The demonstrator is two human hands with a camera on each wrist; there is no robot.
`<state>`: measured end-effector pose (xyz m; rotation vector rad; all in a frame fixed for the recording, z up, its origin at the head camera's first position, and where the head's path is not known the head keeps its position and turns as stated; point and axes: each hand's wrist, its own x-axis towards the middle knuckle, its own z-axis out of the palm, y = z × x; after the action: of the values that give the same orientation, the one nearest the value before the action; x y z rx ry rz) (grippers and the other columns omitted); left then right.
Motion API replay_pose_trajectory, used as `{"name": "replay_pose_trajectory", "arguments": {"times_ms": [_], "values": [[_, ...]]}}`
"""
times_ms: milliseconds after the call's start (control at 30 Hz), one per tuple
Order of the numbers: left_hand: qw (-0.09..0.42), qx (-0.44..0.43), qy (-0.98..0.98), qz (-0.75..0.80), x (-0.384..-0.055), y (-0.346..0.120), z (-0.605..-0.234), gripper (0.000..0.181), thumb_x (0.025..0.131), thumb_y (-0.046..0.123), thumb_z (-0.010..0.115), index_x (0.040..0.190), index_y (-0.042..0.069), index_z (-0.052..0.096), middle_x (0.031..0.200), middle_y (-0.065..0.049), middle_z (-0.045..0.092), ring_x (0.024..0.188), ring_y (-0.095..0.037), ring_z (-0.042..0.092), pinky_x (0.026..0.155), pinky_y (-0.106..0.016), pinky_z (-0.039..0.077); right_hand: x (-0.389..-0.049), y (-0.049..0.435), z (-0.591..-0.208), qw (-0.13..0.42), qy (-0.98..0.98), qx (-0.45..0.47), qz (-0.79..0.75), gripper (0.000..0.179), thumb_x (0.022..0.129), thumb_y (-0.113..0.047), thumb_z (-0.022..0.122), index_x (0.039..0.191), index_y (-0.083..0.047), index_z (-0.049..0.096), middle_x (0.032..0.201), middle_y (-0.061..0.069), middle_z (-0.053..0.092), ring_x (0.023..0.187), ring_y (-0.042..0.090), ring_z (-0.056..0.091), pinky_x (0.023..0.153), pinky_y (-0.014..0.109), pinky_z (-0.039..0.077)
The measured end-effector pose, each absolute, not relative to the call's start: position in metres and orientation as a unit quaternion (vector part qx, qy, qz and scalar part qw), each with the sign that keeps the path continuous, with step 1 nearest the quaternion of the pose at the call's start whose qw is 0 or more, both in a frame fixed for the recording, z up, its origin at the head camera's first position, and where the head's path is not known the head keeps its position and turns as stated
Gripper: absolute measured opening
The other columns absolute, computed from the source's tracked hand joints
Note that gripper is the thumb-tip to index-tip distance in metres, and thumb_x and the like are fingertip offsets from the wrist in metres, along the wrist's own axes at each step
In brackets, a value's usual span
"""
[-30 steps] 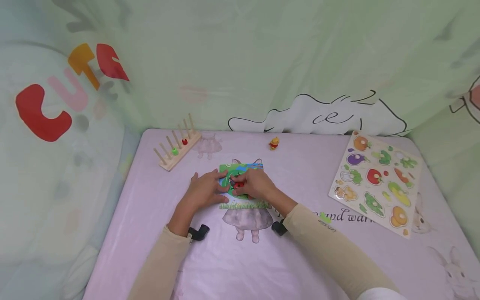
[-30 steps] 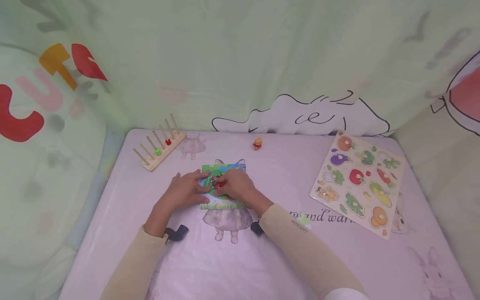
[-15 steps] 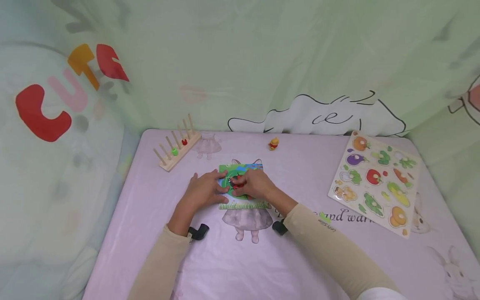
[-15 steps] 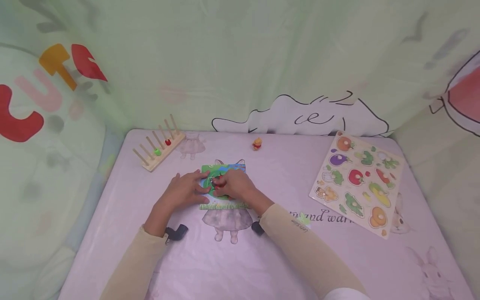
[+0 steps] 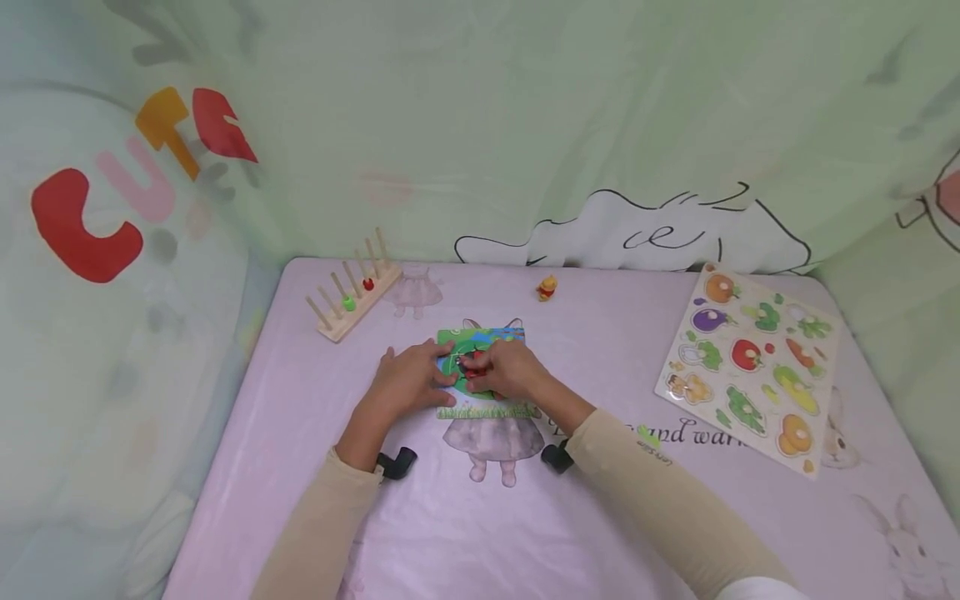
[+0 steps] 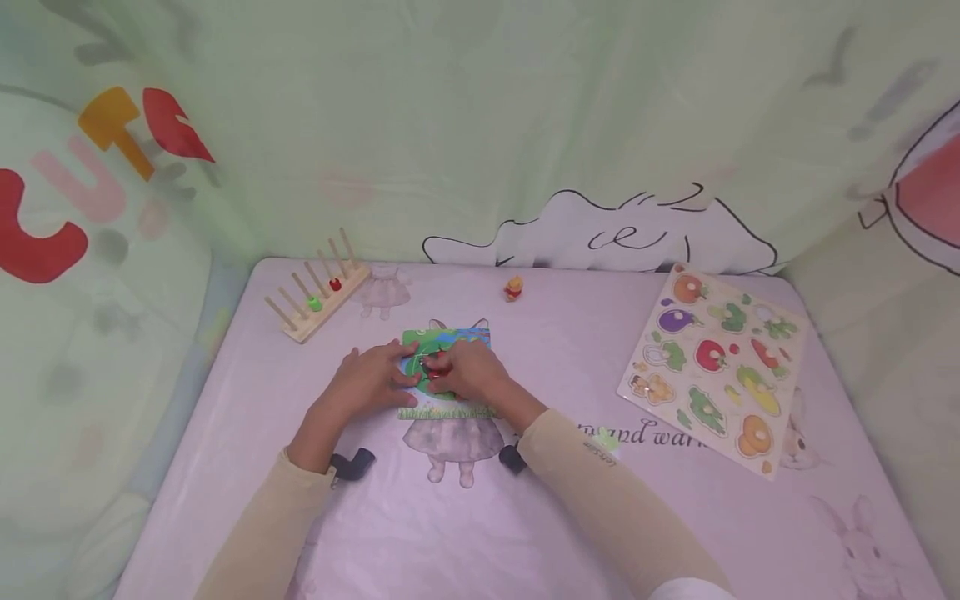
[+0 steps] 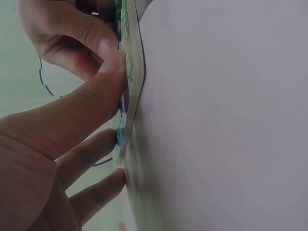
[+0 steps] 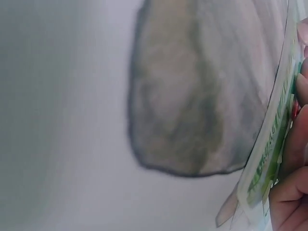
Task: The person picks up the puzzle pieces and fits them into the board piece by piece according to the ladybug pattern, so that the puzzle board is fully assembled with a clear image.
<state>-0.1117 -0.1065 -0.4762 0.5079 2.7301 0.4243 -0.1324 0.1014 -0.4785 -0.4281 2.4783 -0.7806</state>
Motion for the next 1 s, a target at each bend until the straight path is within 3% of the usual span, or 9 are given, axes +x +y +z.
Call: {"name": "replay_pose_trajectory", "arguments": {"times_ms": [133,300,567,733,1000], "values": [[0.164,0.180,0.959,0.147,-0.113,-0.108,-0.475,0.041,0.078,0.045,0.086,0.115,0.029,0.078,0.157,0.011,0.048,0.151,-0.023,0.039,0.114,-0.076,0.025,-0.132,0.107,-0.475,0.243,0.901,-0.204,-0.296,0.048,0.091,-0.027,0.078,0.137,-0.019,0.066,0.066,-0.002,0.065,0.051,0.007,0.052,0.054,0.022,0.042],[0.163,0.182,0.958,0.147,-0.114,-0.107,-0.475,0.041,0.078,0.045,0.087,0.115,0.030,0.079,0.157,0.010,0.048,0.151,-0.023,0.039,0.114,-0.076,0.024,-0.127,0.128,-0.468,0.221,0.893,-0.235,-0.315,0.042,0.093,-0.023,0.074,0.134,-0.016,0.069,0.079,-0.003,0.067,0.067,0.009,0.051,0.062,0.025,0.042],[0.171,0.175,0.957,0.154,-0.112,-0.104,-0.475,0.041,0.077,0.043,0.088,0.114,0.029,0.079,0.157,0.008,0.050,0.151,-0.024,0.039,0.114,-0.077,0.023,-0.110,0.184,-0.462,0.190,0.895,-0.203,-0.348,0.026,0.090,-0.021,0.078,0.115,-0.013,0.078,0.086,-0.004,0.071,0.073,0.011,0.057,0.066,0.025,0.049],[0.169,0.176,0.959,0.146,-0.112,-0.103,-0.475,0.041,0.077,0.044,0.088,0.114,0.029,0.079,0.157,0.007,0.050,0.151,-0.025,0.039,0.113,-0.077,0.024,-0.101,0.215,-0.462,0.177,0.898,-0.216,-0.339,0.020,0.085,-0.021,0.084,0.104,-0.015,0.081,0.088,-0.008,0.072,0.079,0.008,0.059,0.072,0.024,0.051],[0.168,0.179,0.958,0.148,-0.113,-0.104,-0.478,0.042,0.076,0.044,0.088,0.114,0.028,0.079,0.157,0.007,0.050,0.151,-0.026,0.039,0.113,-0.078,0.024,-0.088,0.247,-0.468,0.213,0.904,-0.234,-0.289,0.015,0.079,-0.025,0.089,0.093,-0.028,0.084,0.089,-0.014,0.070,0.082,0.006,0.057,0.076,0.026,0.045]]}}
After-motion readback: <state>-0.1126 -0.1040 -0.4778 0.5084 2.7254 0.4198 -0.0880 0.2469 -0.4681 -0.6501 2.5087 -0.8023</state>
